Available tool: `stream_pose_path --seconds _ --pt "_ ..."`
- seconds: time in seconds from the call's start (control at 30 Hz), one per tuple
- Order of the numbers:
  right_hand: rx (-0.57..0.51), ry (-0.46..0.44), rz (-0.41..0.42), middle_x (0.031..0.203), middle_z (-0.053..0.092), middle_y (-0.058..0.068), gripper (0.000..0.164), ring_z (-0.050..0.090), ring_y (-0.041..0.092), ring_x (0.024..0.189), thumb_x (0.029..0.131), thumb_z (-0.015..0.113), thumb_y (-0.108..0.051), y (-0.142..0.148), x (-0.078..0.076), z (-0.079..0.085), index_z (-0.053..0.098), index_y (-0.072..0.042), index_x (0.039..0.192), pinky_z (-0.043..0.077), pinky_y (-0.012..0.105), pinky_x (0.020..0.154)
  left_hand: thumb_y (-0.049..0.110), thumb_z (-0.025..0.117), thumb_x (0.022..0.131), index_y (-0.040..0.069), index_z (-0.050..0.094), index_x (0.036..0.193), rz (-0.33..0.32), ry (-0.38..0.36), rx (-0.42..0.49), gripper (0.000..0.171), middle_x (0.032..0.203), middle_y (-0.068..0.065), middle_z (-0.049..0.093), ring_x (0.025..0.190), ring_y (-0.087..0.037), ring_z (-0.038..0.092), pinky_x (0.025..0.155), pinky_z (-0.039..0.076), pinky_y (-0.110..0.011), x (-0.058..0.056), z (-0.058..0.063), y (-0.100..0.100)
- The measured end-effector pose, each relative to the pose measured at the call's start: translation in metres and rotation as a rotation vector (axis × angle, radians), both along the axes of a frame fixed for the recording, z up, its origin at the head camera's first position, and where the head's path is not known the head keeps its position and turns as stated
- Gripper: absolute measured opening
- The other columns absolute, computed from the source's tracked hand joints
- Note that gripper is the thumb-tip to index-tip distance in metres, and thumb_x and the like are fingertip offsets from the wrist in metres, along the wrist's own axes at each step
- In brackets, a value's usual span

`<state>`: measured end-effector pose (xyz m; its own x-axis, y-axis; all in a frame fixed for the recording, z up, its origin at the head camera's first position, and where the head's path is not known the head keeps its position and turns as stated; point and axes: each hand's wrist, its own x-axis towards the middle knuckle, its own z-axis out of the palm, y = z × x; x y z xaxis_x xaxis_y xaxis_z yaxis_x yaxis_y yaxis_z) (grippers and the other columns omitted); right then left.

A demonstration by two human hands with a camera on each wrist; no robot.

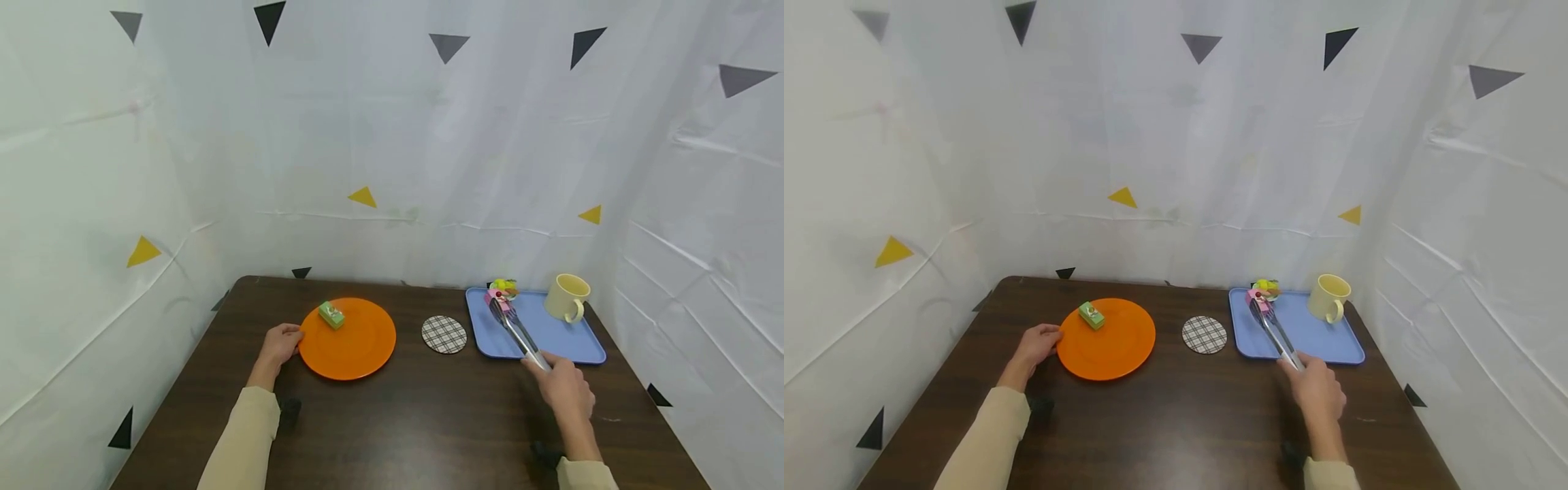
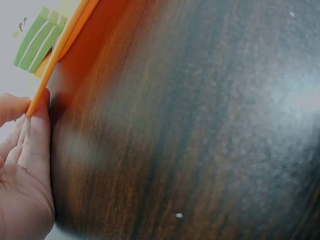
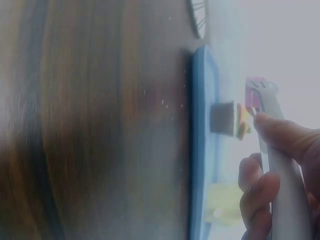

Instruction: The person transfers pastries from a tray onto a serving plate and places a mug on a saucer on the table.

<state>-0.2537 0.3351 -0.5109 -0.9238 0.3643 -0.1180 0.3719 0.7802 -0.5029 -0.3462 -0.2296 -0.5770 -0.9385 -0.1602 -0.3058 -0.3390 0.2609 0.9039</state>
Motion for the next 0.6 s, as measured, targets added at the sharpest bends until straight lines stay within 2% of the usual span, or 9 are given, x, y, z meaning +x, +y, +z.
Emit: stream_pose_path --seconds 0.2,0.4,0.6 --pt "-0.003 0.013 0.018 0.129 0.067 0.027 0.078 0.063 0.037 0.089 0.099 0.064 -0.067 -0.013 -0.003 -0.002 0.055 -0.016 0.158 0.045 0.047 0.067 0.020 0.053 0.114 -0.004 0.053 0.149 0.006 0.009 0.002 0.043 0.147 -0.027 0.060 0.125 -0.034 0.064 0.109 0.057 -0.044 0.002 0.003 0.001" --pt "0.004 0.041 0.044 0.131 0.068 0.027 0.072 0.065 0.039 0.091 0.100 0.065 -0.062 -0.030 -0.004 -0.003 0.056 -0.019 0.157 0.046 0.048 0.066 0.021 0.054 0.113 -0.003 0.053 0.150 0.000 0.003 0.002 0.044 0.150 -0.027 0.059 0.130 -0.035 0.063 0.109 0.057 -0.042 0.003 0.001 0.002" --pt "0.002 0.075 0.073 0.128 0.070 0.023 0.067 0.065 0.038 0.089 0.100 0.068 -0.058 -0.053 -0.006 -0.003 0.059 -0.020 0.155 0.043 0.046 0.064 0.019 0.054 0.113 -0.006 0.053 0.149 -0.008 0.031 0.000 0.044 0.150 -0.029 0.058 0.132 -0.038 0.062 0.104 0.060 -0.039 0.005 0.002 0.003"
